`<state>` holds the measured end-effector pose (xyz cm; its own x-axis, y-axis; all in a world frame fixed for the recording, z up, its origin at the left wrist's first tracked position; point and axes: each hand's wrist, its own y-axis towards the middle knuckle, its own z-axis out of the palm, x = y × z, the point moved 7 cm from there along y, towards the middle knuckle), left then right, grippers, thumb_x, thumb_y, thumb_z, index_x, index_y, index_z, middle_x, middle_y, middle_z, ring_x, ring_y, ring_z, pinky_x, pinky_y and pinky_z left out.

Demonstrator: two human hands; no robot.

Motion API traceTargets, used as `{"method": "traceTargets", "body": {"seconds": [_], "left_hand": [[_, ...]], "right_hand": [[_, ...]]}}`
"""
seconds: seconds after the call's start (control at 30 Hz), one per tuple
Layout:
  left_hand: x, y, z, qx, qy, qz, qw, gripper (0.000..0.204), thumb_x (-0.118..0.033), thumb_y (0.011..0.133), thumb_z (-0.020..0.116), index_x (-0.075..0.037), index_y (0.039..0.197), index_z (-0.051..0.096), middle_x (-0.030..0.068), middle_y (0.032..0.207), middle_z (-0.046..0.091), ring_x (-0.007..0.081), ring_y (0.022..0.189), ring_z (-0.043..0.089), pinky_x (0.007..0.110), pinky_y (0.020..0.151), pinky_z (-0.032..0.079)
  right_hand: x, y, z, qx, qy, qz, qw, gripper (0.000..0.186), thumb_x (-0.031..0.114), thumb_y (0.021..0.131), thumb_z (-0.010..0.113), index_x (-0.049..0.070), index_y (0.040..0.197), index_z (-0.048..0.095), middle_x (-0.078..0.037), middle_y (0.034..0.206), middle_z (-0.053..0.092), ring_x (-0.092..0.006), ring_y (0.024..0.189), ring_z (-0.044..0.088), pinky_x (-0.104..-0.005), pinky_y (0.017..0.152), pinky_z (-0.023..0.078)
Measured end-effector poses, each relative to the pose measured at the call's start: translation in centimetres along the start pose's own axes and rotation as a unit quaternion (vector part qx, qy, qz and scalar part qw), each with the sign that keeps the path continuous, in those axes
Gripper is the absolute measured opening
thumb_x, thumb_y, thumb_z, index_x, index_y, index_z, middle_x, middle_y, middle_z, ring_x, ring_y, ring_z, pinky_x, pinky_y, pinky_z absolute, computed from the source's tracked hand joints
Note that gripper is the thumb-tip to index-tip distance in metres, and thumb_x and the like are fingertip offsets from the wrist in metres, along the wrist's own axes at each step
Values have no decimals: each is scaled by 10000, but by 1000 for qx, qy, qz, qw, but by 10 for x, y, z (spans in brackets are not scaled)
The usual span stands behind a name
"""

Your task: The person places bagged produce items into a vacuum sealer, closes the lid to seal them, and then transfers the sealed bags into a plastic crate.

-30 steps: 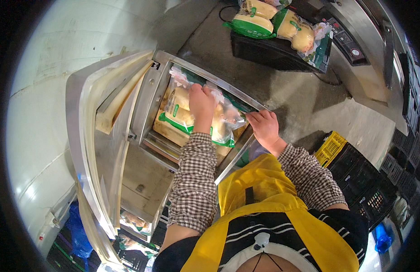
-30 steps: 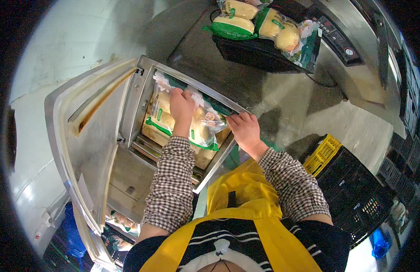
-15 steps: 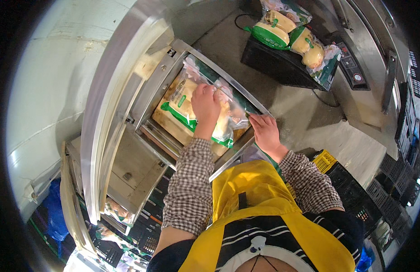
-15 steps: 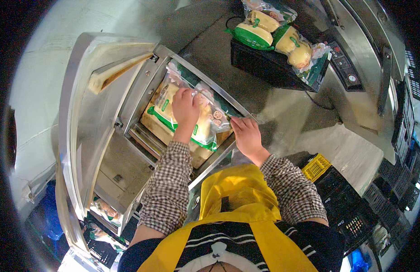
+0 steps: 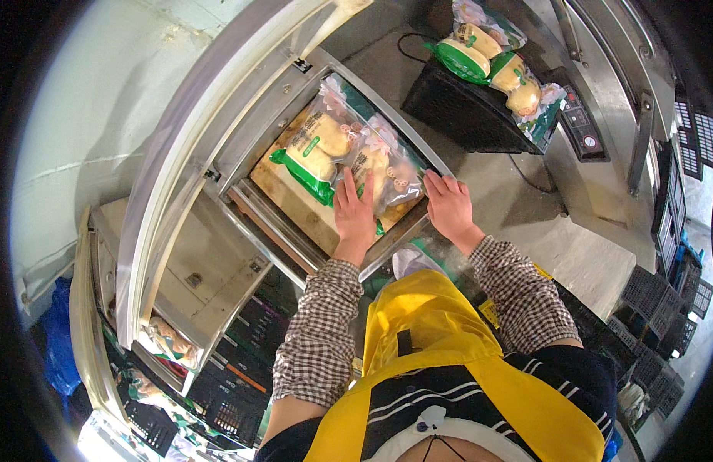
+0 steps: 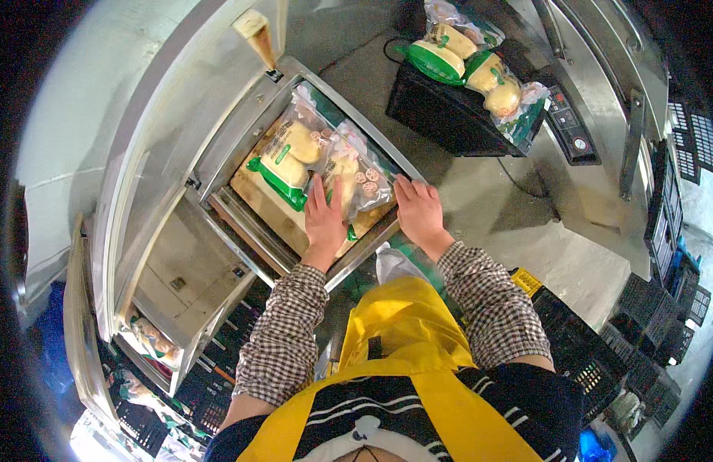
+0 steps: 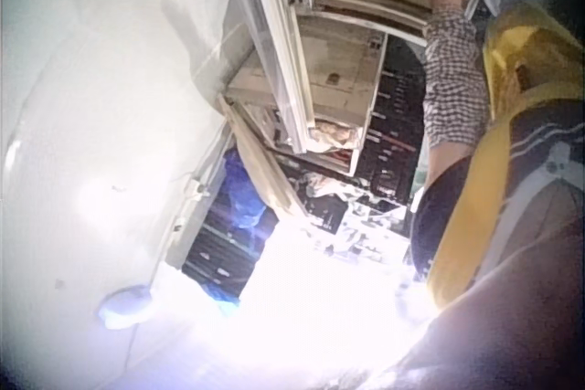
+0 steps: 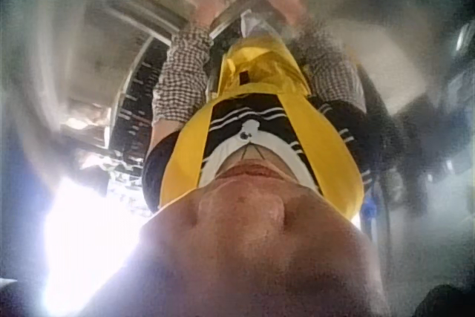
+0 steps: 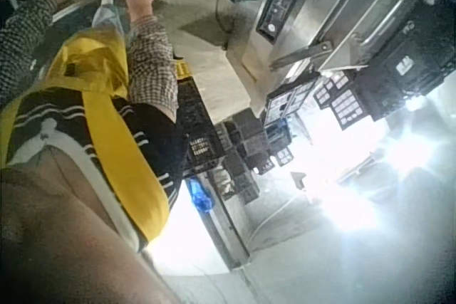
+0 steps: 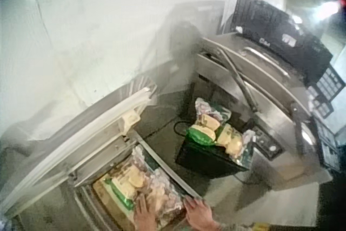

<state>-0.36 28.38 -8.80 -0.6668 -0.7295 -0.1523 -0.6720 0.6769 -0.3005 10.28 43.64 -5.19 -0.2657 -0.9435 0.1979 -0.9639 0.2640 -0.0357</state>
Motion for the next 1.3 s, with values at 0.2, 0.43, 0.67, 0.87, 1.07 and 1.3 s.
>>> {"method": "traceTargets", "body": {"seconds": [0.2,0.43,0.67,0.87,1.07,1.3], "left_hand": [[-10,-53,-122,-157,-115,78,978,869,-168,687,759,-131,1428,306,242,1453,265,413,1318,318,480,1081,300],[137,-170,-443,-529,214,-106,814,515,-371,939,515,-37,1329,465,188,1336,479,372,1241,439,485,1075,301],[158,-178,-330,-239,-47,-194,950,631,-472,926,485,-41,1381,413,222,1415,399,373,1328,353,472,1090,281],[74,-203,-150,-44,-45,-258,964,822,-541,864,535,-49,1462,259,225,1516,203,371,1418,156,560,1132,98],[65,-185,-13,47,-87,-268,958,997,-603,810,568,-36,1494,115,254,1543,-36,433,1422,-61,618,1096,-8],[71,-178,3,198,-84,-312,925,1089,-663,797,540,-39,1499,-12,268,1521,-166,444,1402,-166,616,1082,-87]], "right_hand": [[4,6,3,18,-3,-18,1000,417,174,753,618,59,1152,585,-30,1253,530,-224,1129,458,-396,905,394],[-39,53,-71,-131,159,0,979,276,213,843,568,37,1048,625,-130,1065,630,-319,960,592,-402,802,476],[-56,128,-224,-53,608,134,781,445,442,936,498,85,1179,607,-40,1096,640,-165,961,598,-305,828,459],[-20,95,-140,232,355,-3,906,615,493,960,427,-25,1282,505,-171,1285,549,-241,1158,532,-322,994,395],[-98,32,37,123,257,232,930,813,629,929,304,-79,1303,448,-273,1294,506,-399,1220,469,-412,1028,353],[-68,50,27,141,221,235,936,749,605,944,229,-4,907,662,-276,929,631,-460,897,590,-517,785,443]]}}
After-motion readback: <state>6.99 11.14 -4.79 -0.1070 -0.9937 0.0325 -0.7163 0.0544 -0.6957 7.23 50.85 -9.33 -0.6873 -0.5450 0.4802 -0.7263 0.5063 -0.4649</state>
